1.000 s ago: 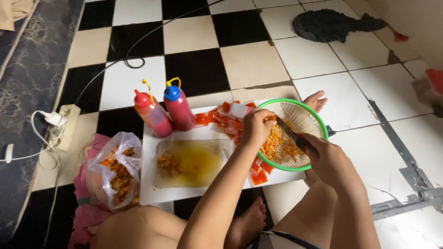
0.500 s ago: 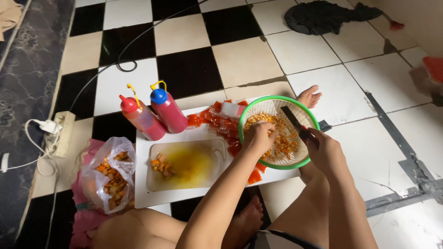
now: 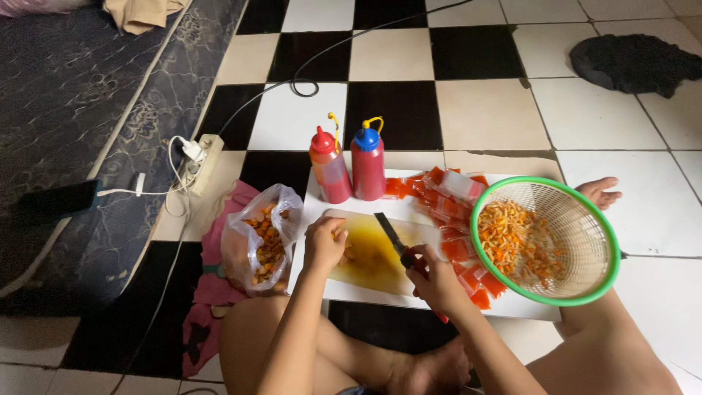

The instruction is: The person uses a knife to chop small fried food items on a white cutting board. They then pick up the chopped pieces and place them into a green plastic basket sitting on the floor.

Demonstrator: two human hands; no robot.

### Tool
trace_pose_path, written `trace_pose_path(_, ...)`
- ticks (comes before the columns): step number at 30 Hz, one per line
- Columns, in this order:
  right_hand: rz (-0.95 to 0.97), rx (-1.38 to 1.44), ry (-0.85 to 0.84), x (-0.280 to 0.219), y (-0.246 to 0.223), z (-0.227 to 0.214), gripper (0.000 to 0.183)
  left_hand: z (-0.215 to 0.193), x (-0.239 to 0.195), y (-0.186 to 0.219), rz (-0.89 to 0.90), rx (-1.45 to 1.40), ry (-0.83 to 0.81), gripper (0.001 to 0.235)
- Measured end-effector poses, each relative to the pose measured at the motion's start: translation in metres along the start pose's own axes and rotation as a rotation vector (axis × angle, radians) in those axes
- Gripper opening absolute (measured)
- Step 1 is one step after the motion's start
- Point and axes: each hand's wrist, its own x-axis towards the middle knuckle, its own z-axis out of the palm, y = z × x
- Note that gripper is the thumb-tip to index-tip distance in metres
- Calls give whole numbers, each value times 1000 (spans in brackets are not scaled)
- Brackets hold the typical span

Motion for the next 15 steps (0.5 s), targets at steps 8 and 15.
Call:
trace_pose_path(8,-1,-332,48,57,36,58,39,24,-6,-27,-106,153,106,31)
trace_pose_path(15,21,-93,142,42,32,54,38,68,-7,-9,-9,188,256,19)
